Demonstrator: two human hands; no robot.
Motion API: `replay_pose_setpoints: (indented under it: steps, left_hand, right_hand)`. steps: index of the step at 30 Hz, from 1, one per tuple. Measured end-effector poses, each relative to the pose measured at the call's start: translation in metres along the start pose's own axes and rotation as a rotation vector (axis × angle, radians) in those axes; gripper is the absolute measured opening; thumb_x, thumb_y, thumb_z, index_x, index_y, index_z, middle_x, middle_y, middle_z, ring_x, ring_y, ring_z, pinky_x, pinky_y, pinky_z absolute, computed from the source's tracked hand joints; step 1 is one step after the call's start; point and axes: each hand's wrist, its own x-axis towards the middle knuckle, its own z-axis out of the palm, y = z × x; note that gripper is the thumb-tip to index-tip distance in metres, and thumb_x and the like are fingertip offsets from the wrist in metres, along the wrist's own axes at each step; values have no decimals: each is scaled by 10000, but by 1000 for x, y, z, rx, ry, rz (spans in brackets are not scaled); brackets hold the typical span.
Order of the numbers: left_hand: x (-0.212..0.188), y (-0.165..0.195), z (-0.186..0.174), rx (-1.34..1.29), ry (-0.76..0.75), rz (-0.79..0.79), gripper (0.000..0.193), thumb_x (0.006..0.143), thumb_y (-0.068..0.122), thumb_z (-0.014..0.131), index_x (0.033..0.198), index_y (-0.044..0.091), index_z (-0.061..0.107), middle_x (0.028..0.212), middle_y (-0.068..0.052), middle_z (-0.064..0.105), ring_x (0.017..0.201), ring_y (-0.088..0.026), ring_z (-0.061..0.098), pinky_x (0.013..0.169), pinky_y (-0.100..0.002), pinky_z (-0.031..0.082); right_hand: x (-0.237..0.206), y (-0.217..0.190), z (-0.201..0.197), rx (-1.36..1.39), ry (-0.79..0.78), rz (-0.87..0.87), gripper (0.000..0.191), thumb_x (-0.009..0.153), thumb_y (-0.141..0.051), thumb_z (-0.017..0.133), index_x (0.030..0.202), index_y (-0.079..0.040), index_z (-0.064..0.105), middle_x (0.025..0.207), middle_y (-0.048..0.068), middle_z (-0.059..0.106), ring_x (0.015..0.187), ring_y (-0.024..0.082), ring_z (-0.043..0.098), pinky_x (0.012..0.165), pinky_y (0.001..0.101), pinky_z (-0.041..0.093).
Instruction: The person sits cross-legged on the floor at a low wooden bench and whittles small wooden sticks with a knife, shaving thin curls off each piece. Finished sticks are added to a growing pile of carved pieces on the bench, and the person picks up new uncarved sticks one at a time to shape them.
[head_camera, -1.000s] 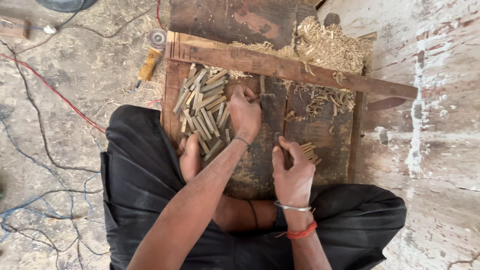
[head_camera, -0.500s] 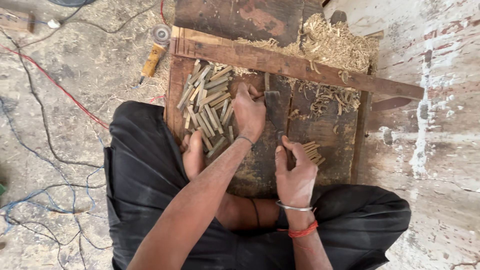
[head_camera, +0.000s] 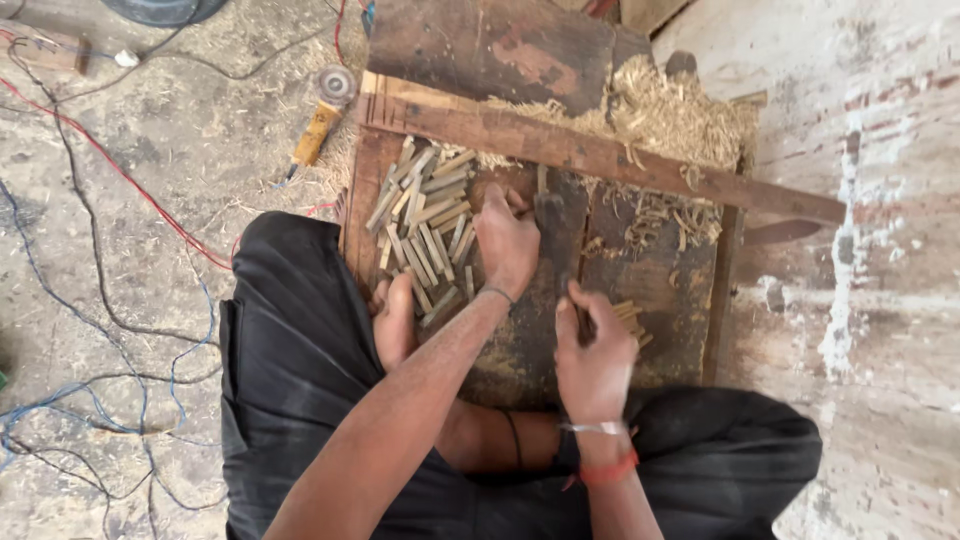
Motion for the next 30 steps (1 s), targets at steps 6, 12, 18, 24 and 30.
replay_pose_setpoints:
  steps: [6, 12, 18, 24, 30]
  left_hand:
    - [1, -4, -1, 13, -1, 80, 230, 804, -89, 694, 897, -4, 503, 765, -205, 669, 735, -355, 707, 654, -463, 539]
    - [4, -1, -1, -171, -137, 3, 186, 894, -129, 565, 976, -2, 456, 889, -195, 694, 795, -259, 777, 545, -318, 615]
    - [4, -3, 3, -191, -93, -11, 243, 839, -177, 537, 971, 17, 475, 916, -190, 728, 896, -271, 794, 627, -326, 643]
    - [-3, -1, 3, -35, -55, -22, 244, 828, -148, 620, 955, 9, 484, 846, -175, 712, 869, -278, 780, 611, -396, 606]
    - [-1, -2, 5, 21, -34, -48, 253, 789, -157, 600, 942, 9, 486, 787, -216, 651, 777, -387, 708, 644, -481, 532]
  right_hand:
    - [22, -8, 13, -9, 5, 17, 239, 981, -101, 674, 1191, 3, 723, 603, 60, 582, 466, 85, 463, 435, 289, 373]
    - [30, -33, -4, 47, -47, 119, 217, 946, -105, 676, 1133, -5, 725, 638, 26, 620, 437, 65, 516, 368, 269, 395]
    - [21, -33, -6, 48, -38, 94, 213, 963, -104, 668, 1145, -8, 722, 647, 19, 610, 437, 58, 510, 375, 248, 387]
    - [-9, -31, -20, -4, -37, 152, 242, 957, -128, 674, 1169, -31, 737, 633, 14, 608, 449, 60, 501, 377, 251, 385]
    - [18, -16, -4, -92, 28, -441, 164, 1039, -99, 665, 1156, 14, 685, 894, 40, 691, 757, 65, 619, 644, 278, 497]
